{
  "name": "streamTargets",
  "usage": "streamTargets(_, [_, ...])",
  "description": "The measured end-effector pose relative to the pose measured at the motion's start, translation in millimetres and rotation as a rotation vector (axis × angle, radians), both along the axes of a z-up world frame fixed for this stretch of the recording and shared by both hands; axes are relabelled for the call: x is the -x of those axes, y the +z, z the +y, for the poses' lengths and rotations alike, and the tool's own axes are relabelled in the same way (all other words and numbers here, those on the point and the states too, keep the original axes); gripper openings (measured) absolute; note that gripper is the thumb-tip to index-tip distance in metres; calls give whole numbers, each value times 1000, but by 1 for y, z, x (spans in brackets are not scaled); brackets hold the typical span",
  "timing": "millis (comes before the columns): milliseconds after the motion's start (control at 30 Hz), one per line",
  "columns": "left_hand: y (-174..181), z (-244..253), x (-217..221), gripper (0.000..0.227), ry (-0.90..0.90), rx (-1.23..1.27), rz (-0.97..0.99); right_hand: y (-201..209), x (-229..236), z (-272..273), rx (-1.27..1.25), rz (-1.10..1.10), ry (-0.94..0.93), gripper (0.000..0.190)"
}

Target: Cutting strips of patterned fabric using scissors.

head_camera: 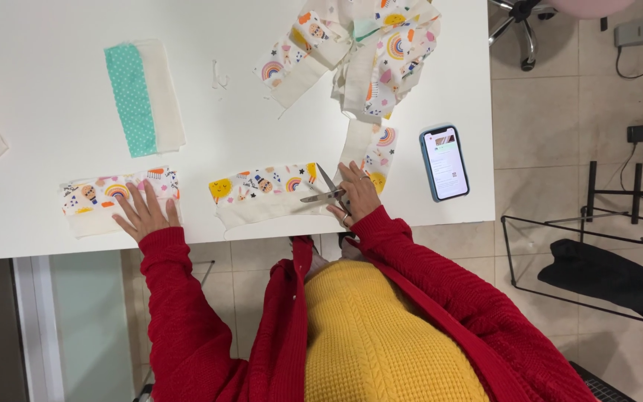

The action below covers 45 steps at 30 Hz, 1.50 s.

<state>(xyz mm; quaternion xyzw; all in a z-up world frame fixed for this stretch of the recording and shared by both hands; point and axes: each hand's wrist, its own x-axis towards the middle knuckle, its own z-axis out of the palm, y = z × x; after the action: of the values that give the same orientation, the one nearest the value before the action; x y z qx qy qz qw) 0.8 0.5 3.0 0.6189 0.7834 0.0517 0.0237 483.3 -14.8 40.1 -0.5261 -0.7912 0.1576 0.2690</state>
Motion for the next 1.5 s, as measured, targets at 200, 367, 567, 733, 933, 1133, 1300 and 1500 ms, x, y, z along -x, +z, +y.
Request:
streamTargets(200, [1, 0, 0, 73, -2, 3, -13, -1, 0, 0, 7, -7, -6, 62])
streamTargets(367, [1, 0, 0, 72, -5, 2, -11, -2, 0, 0, -9, -13, -3, 63])
streamTargets(567, [1, 0, 0, 72, -7, -6, 1, -4, 0, 0, -24, -14, -6, 63])
streamTargets(733, [0, -1, 0, 73, -6, -6, -2, -1, -1, -1, -8, -8, -1, 63])
streamTargets(933, [-2, 0, 1, 73, -2, -3, 8, 0, -1, -2, 0, -8, -1, 62])
streamTargets(1133, [-1, 0, 0, 74, 2, 3, 2, 2, 0, -1, 7, -10, -1, 61])
streamTargets(1300, [0, 0, 0, 74, 3, -4, -11, 2, 0, -1, 22, -11, -1, 61])
streamTargets(1500, [1, 0, -1, 73, 4, -2, -8, 11, 0, 0, 41, -1, 10, 58])
